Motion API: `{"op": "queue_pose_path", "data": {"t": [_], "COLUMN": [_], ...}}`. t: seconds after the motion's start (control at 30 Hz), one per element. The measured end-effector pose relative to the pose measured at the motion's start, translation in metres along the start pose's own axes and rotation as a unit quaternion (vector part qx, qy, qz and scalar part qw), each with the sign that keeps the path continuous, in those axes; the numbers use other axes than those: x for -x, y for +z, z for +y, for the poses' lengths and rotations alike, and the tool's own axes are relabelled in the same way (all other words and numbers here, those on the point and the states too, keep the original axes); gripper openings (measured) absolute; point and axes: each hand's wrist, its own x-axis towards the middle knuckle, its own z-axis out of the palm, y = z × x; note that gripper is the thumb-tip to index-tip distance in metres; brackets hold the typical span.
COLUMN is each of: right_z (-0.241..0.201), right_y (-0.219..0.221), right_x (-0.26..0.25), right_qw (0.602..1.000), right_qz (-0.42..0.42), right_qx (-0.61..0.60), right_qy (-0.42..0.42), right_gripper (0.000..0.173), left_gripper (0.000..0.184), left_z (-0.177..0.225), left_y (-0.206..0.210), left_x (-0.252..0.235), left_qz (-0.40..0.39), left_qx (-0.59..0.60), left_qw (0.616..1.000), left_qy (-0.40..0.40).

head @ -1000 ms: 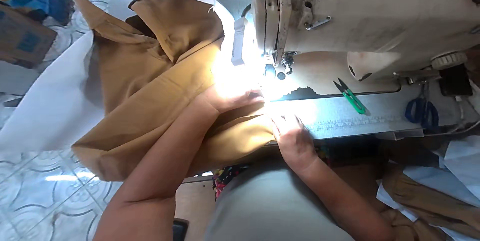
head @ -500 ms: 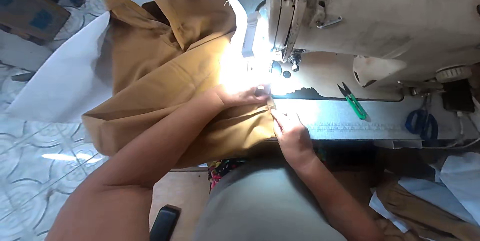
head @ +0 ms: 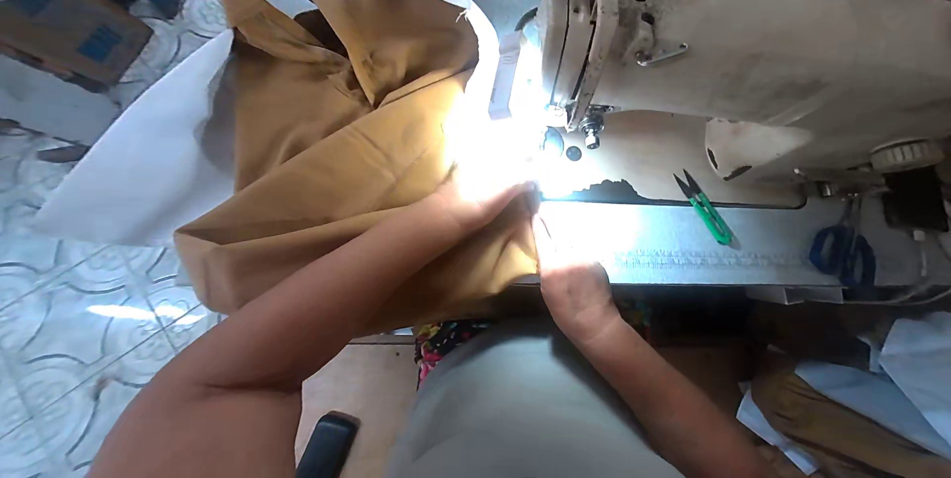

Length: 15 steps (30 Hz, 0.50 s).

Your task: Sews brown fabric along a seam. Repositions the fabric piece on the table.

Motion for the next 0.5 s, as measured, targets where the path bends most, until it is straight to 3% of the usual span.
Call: {"op": "queue_pose_path", "data": {"t": [0.1,0.17,0.33,0.5], "right_z": [-0.002,-0.003,-0.001,0.008], "right_y": [-0.002,-0.003,-0.007,-0.004], "right_x": [-0.004,-0.005,-0.01,-0.03], "right_qw": [0.999,0.999,0.999,1.0], "right_qz": [0.009,0.011,-0.005,-0.012], "right_qx": [0.031,0.032,0.048,0.017], "right_qy": [0.001,0.0,-0.004,-0.008], "right_gripper": [0.026,0.028,0.033,0.018], "left_gripper": [0.025,0.031,0.043,0.054], "left_z": [0.04,0.075,0.058,0.03], "left_y": [-0.018,-0.041,0.007,0.004], "left_x": [0.008,0.013,0.039,0.023], "left_qz": [-0.059,-0.173,-0.036,-0.002], "left_qx": [-0.081,-0.116,-0.086,-0.035], "left_qw": [0.995,0.976,0.989,0.993], "left_qy": [-0.007,-0.061,-0.117,-0.112]}}
